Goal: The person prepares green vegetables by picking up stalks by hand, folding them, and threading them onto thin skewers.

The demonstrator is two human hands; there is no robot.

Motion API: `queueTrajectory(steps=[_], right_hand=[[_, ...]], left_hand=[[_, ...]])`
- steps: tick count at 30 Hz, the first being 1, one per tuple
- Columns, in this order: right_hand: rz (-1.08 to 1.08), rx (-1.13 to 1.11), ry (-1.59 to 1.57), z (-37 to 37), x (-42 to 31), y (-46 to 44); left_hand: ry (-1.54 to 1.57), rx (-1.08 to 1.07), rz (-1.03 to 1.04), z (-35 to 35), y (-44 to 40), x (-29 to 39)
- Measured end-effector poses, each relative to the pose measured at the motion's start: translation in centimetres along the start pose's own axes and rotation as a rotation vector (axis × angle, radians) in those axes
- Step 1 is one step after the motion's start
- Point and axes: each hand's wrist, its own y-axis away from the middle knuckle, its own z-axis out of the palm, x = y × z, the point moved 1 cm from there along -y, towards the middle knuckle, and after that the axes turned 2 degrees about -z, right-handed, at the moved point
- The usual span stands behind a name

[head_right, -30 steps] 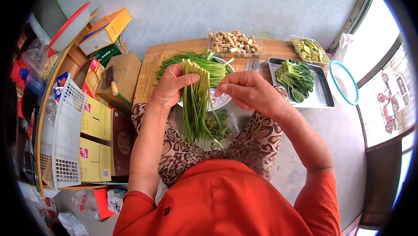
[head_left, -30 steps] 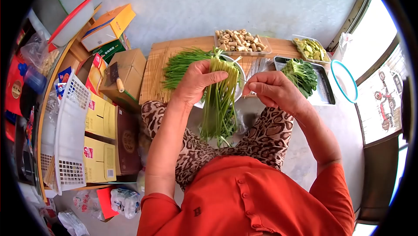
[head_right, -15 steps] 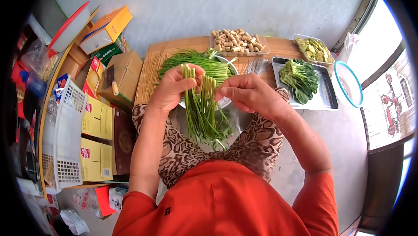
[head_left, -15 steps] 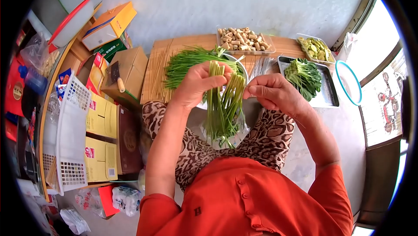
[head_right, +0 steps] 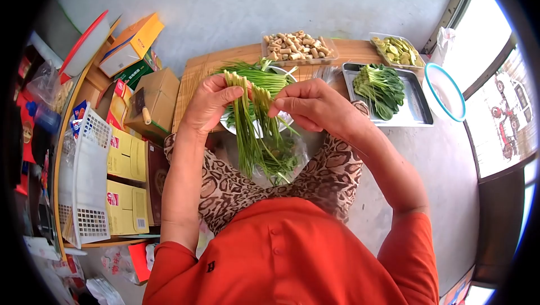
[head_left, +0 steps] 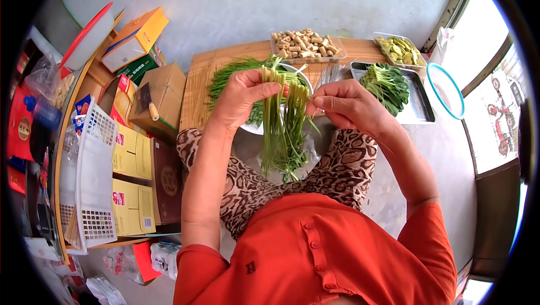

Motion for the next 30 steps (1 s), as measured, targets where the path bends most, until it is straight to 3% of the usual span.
queueTrajectory(steps=[9,11,17,23,27,30], right_hand=[[0.045,-0.055,-0.077,0.0,-0.3,-0.9],[0.064,-0.062,-0.051,0.2,-0.4,-1.3],[0.096,-0.022,-0.019,0.2,-0.1,-2.2],[0.133,-0.024,-0.039,-0.6,0.9,-3.1],[0.159,-0.017,-0.124,-1.3,1.4,-3.3],[0.157,-0.032,-0.153,-1.5,2.1,-3.7]], left_hand=[[0.058,-0.003,0.049,0.7,-0.1,0.2],[-0.043,-0.069,-0.044,0.2,-0.3,-0.1],[-0.032,-0.060,0.060,0.0,-1.3,-1.2],[0.014,-0.080,-0.081,-1.1,-1.7,-2.5],[0.111,-0.067,0.068,-2.0,-1.6,-2.5],[0.115,-0.099,0.015,-3.1,-1.8,-3.6]])
